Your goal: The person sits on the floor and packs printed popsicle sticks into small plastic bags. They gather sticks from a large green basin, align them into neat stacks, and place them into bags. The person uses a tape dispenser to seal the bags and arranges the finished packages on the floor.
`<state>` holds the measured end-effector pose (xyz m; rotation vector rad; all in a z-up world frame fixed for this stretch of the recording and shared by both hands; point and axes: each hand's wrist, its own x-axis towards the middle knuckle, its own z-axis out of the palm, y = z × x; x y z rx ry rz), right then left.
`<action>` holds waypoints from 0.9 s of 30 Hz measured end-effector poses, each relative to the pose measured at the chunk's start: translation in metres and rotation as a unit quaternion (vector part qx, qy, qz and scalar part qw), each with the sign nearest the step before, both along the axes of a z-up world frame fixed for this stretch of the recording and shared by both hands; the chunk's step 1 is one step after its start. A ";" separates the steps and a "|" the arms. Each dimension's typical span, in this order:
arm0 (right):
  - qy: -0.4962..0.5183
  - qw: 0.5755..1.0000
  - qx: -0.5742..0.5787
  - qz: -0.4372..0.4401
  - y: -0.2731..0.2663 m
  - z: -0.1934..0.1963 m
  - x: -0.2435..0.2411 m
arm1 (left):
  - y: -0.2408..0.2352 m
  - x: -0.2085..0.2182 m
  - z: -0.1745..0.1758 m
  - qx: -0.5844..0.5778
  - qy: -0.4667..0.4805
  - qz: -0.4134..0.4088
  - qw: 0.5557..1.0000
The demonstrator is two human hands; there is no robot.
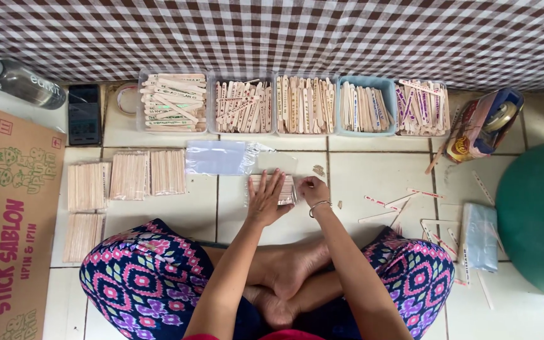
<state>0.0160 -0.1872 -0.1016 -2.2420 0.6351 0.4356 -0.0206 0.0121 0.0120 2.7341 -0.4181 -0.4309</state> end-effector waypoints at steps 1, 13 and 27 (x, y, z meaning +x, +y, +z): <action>0.014 1.000 0.007 0.012 0.002 0.012 0.002 | 0.000 0.001 0.000 0.003 0.003 -0.001 1.000; 0.016 0.998 0.055 0.000 -0.006 -0.016 0.000 | -0.001 0.004 0.008 -0.001 0.020 0.009 1.000; -0.281 0.939 0.178 0.092 0.009 0.127 -0.033 | 0.008 -0.011 -0.027 -0.027 -0.340 0.055 0.938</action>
